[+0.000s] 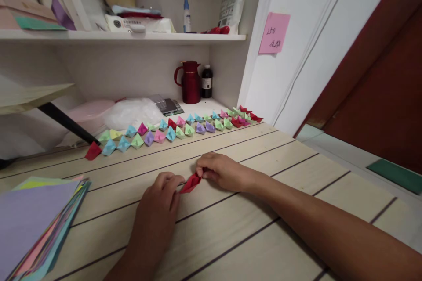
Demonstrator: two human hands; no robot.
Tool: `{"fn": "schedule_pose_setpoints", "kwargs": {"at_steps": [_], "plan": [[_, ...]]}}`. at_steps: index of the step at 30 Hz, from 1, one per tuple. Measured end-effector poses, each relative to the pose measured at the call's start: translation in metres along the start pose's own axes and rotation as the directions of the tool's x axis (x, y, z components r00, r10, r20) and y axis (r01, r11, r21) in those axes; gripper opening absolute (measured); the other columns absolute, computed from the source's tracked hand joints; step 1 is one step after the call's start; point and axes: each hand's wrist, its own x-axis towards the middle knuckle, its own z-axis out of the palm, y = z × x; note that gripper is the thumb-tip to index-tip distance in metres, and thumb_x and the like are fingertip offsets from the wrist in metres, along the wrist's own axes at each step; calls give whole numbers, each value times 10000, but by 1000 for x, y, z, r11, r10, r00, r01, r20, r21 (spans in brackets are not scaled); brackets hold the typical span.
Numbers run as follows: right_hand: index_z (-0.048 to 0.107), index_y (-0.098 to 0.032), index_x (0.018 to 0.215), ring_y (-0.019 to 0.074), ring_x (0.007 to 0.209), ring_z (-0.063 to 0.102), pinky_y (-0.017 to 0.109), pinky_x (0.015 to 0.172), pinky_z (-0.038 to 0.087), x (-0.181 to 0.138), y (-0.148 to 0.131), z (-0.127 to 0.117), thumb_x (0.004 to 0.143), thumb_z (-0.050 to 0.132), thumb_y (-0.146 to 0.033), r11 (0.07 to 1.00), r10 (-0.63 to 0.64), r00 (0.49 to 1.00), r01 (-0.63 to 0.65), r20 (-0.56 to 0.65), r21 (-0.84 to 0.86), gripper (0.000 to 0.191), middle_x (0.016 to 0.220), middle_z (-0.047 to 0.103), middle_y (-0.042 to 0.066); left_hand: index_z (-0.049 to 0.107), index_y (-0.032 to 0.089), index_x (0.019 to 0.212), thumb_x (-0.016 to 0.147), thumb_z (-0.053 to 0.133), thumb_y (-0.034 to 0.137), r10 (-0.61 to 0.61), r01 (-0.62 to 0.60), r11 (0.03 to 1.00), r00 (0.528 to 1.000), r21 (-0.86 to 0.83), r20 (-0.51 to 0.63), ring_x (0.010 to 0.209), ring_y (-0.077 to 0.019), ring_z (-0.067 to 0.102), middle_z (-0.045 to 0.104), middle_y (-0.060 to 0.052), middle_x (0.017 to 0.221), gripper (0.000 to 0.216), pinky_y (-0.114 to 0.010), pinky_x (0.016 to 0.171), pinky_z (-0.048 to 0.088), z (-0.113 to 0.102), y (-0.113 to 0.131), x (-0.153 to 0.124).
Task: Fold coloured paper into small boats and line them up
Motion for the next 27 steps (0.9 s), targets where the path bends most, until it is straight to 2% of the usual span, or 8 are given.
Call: {"fn": "schedule_pose_setpoints", "kwargs": {"at_steps": [2, 5, 8, 12, 18, 23, 27], "plan": [[589, -179, 829, 166, 857, 542, 271, 793, 412, 0, 0, -1, 807, 504, 11, 1000, -14, 1000, 14, 15, 2, 209, 880, 627, 42, 645, 256, 985, 855, 482, 202, -1, 1, 1000, 1000, 8, -12, 812, -206, 623, 610, -45, 1055, 216, -362, 733, 509, -2, -6, 1], [591, -180, 829, 167, 858, 544, 274, 798, 416, -1, 3, -1, 802, 502, 8, 1000, -22, 1000, 21, 9, 4, 210, 874, 624, 42, 622, 276, 1072, 869, 484, 215, 65, -66, 997, 998, -39, -13, 826, -187, 626, 605, -44, 1083, 253, -334, 746, 517, -2, -11, 2], [591, -184, 804, 160, 847, 550, 265, 790, 421, -1, 7, -1, 797, 484, 15, 999, -37, 999, 37, 6, 27, 226, 856, 625, 33, 608, 300, 1122, 856, 488, 170, 174, -169, 983, 981, -69, 81, 897, -200, 624, 605, -46, 1108, 320, -342, 779, 519, -2, -9, 1], [557, -182, 696, 137, 828, 570, 235, 764, 424, 0, 11, -2, 740, 428, 73, 996, -60, 998, 58, 24, 74, 288, 825, 624, 11, 630, 288, 1047, 844, 543, 178, 189, -179, 981, 971, -80, 143, 908, -204, 625, 631, -30, 1051, 247, -343, 790, 514, -3, -6, -1], [576, -180, 673, 124, 763, 572, 226, 736, 418, 2, 10, 0, 745, 438, 54, 996, 34, 999, -32, -21, 88, 280, 763, 617, -7, 617, 288, 1075, 789, 628, 196, 190, -175, 976, 975, -132, 114, 764, -166, 619, 637, -17, 1028, 301, -311, 723, 514, -3, -5, -2], [601, -181, 712, 113, 707, 582, 212, 685, 415, 4, 8, 6, 791, 447, 10, 970, 183, 982, -172, -50, 172, 257, 759, 642, -11, 645, 282, 1032, 763, 668, 254, 205, -200, 978, 969, -54, 138, 787, -208, 637, 674, -25, 992, 271, -318, 677, 503, -3, 0, -2], [615, -181, 703, 121, 740, 588, 218, 725, 420, 5, 4, 10, 773, 461, 18, 983, 151, 986, -142, -74, 113, 261, 773, 654, -5, 650, 289, 1041, 808, 642, 308, 258, -263, 964, 959, 28, 118, 762, -212, 645, 704, -18, 916, 234, -309, 659, 482, -1, 3, -3]]}}
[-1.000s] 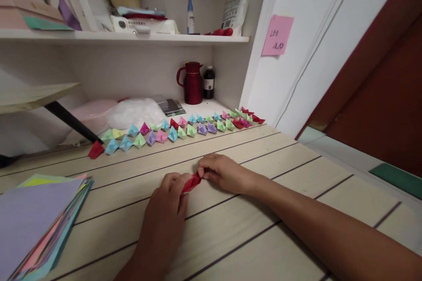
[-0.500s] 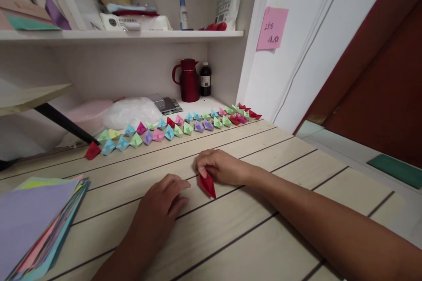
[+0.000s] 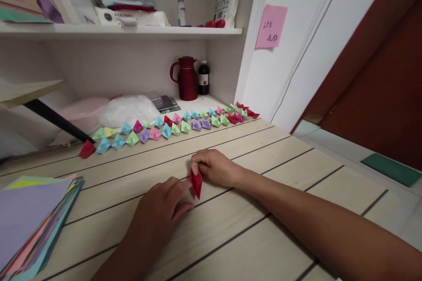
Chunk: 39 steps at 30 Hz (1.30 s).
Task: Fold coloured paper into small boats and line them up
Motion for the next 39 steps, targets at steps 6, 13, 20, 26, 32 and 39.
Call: {"fn": "schedule_pose_setpoints", "kwargs": {"at_steps": [6, 13, 20, 26, 32, 39], "plan": [[645, -190, 740, 153, 823, 594, 251, 797, 435, 0, -1, 6, 749, 484, 25, 990, -120, 993, 121, 18, -69, 268, 802, 667, 11, 657, 213, 853, 885, 551, 238, 213, -199, 955, 976, 218, -46, 692, -190, 635, 709, -29, 806, 113, -300, 630, 463, 4, 0, 1], [665, -196, 928, 140, 835, 598, 236, 772, 449, -1, -3, 3, 771, 525, 10, 994, -113, 994, 113, 4, 7, 295, 929, 667, 22, 660, 186, 786, 932, 460, 208, 261, -233, 920, 964, 316, -51, 612, -168, 580, 661, -21, 707, 249, -291, 557, 412, 4, 3, 3], [655, -192, 823, 137, 831, 618, 224, 772, 436, 1, 0, 3, 770, 522, 17, 993, -118, 993, 118, 18, -11, 253, 867, 695, 3, 669, 197, 843, 913, 496, 176, 278, -241, 914, 958, 325, -69, 573, -162, 519, 628, -8, 681, 188, -283, 533, 345, 7, 0, 2], [650, -190, 740, 131, 779, 608, 228, 770, 439, 4, 1, 5, 769, 492, 19, 994, -109, 993, 109, 39, 19, 264, 771, 681, -12, 654, 207, 845, 900, 519, 147, 246, -218, 922, 968, 319, -49, 579, -176, 529, 624, 9, 659, 158, -303, 563, 334, 13, -1, 2], [619, -196, 1089, 132, 750, 612, 247, 710, 475, 3, -5, 3, 895, 491, -168, 941, 135, 990, -119, -29, 315, 234, 839, 685, 12, 627, 211, 851, 879, 554, 127, 260, -224, 916, 963, 332, -68, 575, -171, 526, 617, 24, 657, 115, -309, 558, 295, 14, 0, 0], [729, -205, 969, 157, 771, 644, 250, 701, 459, 5, -9, 6, 813, 623, -199, 989, 120, 993, -120, 0, 82, 188, 855, 725, 24, 607, 206, 807, 889, 503, 99, 290, -241, 892, 954, 383, -73, 567, -175, 522, 605, 17, 648, 170, -316, 565, 291, 13, 4, 1]]}}
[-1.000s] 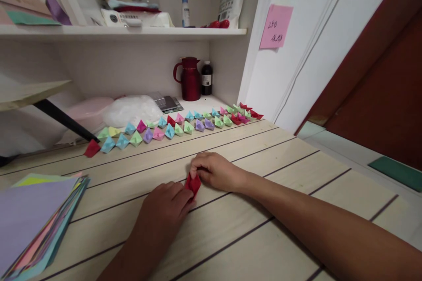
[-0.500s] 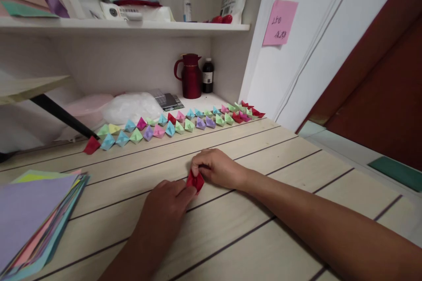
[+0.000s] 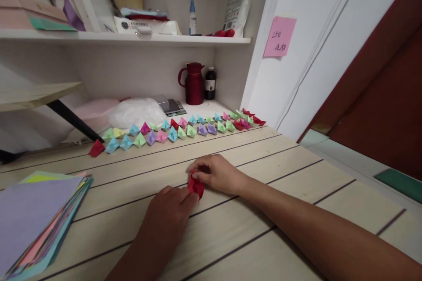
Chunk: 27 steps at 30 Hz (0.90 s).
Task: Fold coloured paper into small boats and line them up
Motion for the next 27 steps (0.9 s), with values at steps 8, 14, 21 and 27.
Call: {"fn": "schedule_pose_setpoints", "kwargs": {"at_steps": [8, 14, 21, 27], "plan": [[755, -217, 823, 156, 789, 651, 241, 735, 441, 1, -1, 0, 791, 633, -131, 984, -70, 998, 70, 8, -165, 153, 828, 740, 12, 606, 203, 863, 886, 529, 114, 2, -2, 1000, 1000, 14, 28, 592, -179, 537, 618, 16, 676, 120, -317, 571, 313, 0, 0, 0], [719, -205, 778, 138, 703, 617, 228, 657, 415, 1, 2, 0, 803, 627, -189, 991, -8, 1000, 4, -29, -131, 97, 767, 717, 2, 625, 198, 873, 866, 519, 75, 21, -26, 998, 996, 55, 86, 618, -178, 555, 644, 3, 720, 163, -325, 603, 358, -2, -1, 2], [674, -182, 780, 139, 662, 562, 234, 604, 401, -3, 15, -18, 850, 596, -374, 992, 127, 992, -128, -8, -22, 219, 721, 674, 12, 631, 223, 886, 903, 488, 111, -198, 191, 980, 957, 56, 212, 710, -194, 571, 628, -12, 823, 182, -342, 664, 406, -4, -2, 2], [598, -240, 1186, 165, 917, 588, 275, 777, 468, -10, 8, -34, 789, 689, -280, 992, -59, 992, 45, 111, 118, 409, 1164, 580, 64, 623, 210, 994, 905, 493, 166, -333, 365, 928, 901, -71, 279, 824, -213, 600, 645, -36, 972, 164, -353, 735, 457, -13, -2, 8]]}}
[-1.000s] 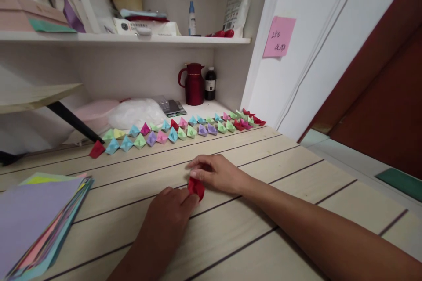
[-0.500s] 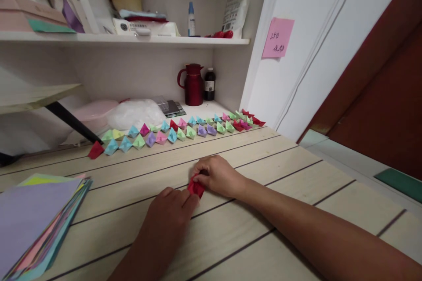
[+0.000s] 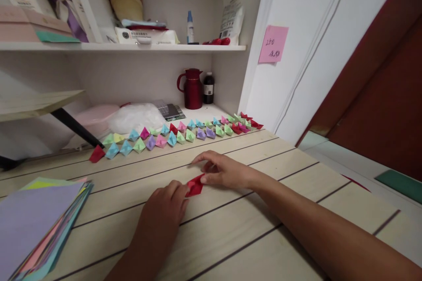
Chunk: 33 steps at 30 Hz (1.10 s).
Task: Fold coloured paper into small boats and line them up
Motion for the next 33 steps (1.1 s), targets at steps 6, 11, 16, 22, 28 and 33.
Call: {"fn": "schedule_pose_setpoints", "kwargs": {"at_steps": [6, 11, 16, 22, 28, 33], "plan": [[563, -264, 1212, 158, 920, 570, 277, 781, 474, -2, 0, -5, 744, 627, -64, 997, -60, 995, 64, 84, -43, 513, 1114, 582, 37, 579, 203, 1080, 844, 551, 161, -122, 114, 981, 991, -159, -46, 884, -228, 622, 651, -53, 1020, 241, -347, 727, 472, -1, -10, -3], [625, -210, 1028, 145, 865, 590, 259, 752, 477, 3, 7, -1, 757, 593, -37, 997, -79, 996, 79, 36, -1, 324, 1013, 622, 29, 576, 203, 1085, 805, 603, 203, -191, 180, 962, 981, -203, -34, 820, -238, 621, 639, -32, 840, 282, -309, 615, 436, -2, -16, -5], [642, -188, 967, 130, 812, 578, 241, 730, 461, 5, 10, 0, 749, 646, -82, 997, -63, 998, 62, 26, 39, 242, 920, 641, 10, 576, 215, 1143, 782, 634, 231, -194, 184, 954, 981, -238, -17, 794, -238, 612, 635, -17, 788, 366, -317, 638, 434, -1, -18, -6], [666, -163, 918, 112, 734, 550, 225, 682, 435, 2, 6, -7, 751, 707, -169, 998, -3, 993, -3, 114, 56, 172, 829, 649, -3, 537, 228, 1254, 808, 593, 256, -200, 185, 938, 979, -293, -22, 768, -219, 611, 658, -27, 854, 451, -335, 680, 449, 4, -22, -5], [642, -198, 1044, 134, 880, 572, 246, 753, 478, 1, 12, -12, 720, 747, -152, 988, -30, 989, 8, 144, 154, 344, 966, 629, 16, 495, 225, 1272, 843, 521, 317, -266, 230, 856, 964, -464, -12, 601, -142, 565, 643, -11, 903, 440, -301, 633, 464, 3, -27, -2], [636, -226, 1128, 140, 935, 591, 272, 801, 497, 6, 20, -12, 774, 662, -86, 985, -119, 982, 98, 148, 145, 382, 1189, 566, 60, 504, 211, 1256, 828, 526, 344, -288, 233, 835, 957, -498, -37, 569, -129, 547, 645, -5, 888, 449, -288, 603, 464, 3, -26, -1]]}}
